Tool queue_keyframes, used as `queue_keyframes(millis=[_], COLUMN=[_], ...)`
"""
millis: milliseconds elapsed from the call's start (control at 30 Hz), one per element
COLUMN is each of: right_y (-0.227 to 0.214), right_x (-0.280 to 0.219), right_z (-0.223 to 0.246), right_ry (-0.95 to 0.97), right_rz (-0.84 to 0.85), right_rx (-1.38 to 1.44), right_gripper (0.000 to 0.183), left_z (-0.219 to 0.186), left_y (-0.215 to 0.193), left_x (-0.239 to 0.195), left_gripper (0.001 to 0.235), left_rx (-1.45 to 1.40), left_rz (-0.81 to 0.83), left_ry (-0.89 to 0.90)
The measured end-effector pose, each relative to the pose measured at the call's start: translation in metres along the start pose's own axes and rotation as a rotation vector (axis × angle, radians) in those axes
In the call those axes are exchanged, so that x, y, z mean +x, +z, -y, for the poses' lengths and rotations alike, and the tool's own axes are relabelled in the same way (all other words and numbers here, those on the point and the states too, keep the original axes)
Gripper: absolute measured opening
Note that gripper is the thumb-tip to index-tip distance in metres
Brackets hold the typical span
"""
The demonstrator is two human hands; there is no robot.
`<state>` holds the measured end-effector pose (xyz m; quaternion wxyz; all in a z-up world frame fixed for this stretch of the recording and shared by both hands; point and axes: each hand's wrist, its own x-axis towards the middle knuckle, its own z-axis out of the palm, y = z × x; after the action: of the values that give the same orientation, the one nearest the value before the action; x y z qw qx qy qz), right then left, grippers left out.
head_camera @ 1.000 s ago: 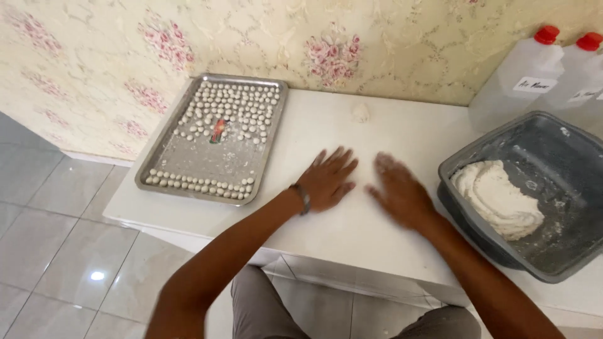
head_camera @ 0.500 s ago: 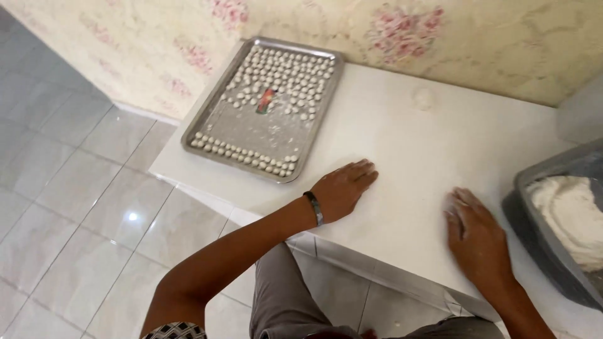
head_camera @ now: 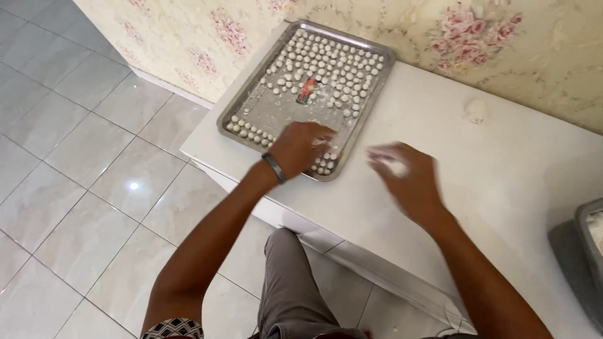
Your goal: Rolling small spheres from a white dough-like substance and arranging them on a metal tray.
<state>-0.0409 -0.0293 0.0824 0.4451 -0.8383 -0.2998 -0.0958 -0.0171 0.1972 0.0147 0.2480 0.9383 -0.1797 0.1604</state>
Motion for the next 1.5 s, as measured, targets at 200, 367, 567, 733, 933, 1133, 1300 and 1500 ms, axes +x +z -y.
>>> queue_keyframes(millis=[200, 367, 567, 733, 933, 1133, 1300, 1500], right_y=[0.066, 0.071, 0.078, 0.077, 0.071, 0.065, 0.060, 0.057], right_x=[0.047, 0.040, 0.039, 0.034, 0.030, 0.030, 0.029, 0.029], right_z=[-0.002, 0.001, -0.009, -0.008, -0.003, 0.002, 0.015, 0.016], right_ry=[0.009, -0.141, -0.088, -0.096, -0.097, -0.085, 0.044, 0.036], right_rz=[0.248, 0.214, 0.250, 0.265, 0.297, 0.320, 0.385, 0.381], right_rx=[-0.171, -0.219, -0.247, -0.263, -0.252, -0.216, -0.280, -0.228], right_gripper=[0.021, 0.020, 0.018, 0.020, 0.023, 0.025, 0.037, 0.040], left_z=[0.014, 0.013, 0.011, 0.007, -0.003, -0.006, -0.017, -0.020], left_y=[-0.025, -0.024, -0.029, -0.030, -0.037, -0.043, -0.051, -0.051], left_x=[-0.004, -0.005, -0.005, -0.010, -0.013, -0.017, -0.019, -0.019], left_gripper=[0.028, 0.028, 0.015, 0.013, 0.012, 0.010, 0.013, 0.016], left_rx=[0.008, 0.042, 0.032, -0.057, -0.060, -0.102, -0.098, -0.134], left_rz=[0.140, 0.177, 0.183, 0.156, 0.098, 0.085, 0.097, 0.106], left_ry=[-0.169, -0.166, -0.150, -0.180, -0.155, -0.074, -0.034, -0.042])
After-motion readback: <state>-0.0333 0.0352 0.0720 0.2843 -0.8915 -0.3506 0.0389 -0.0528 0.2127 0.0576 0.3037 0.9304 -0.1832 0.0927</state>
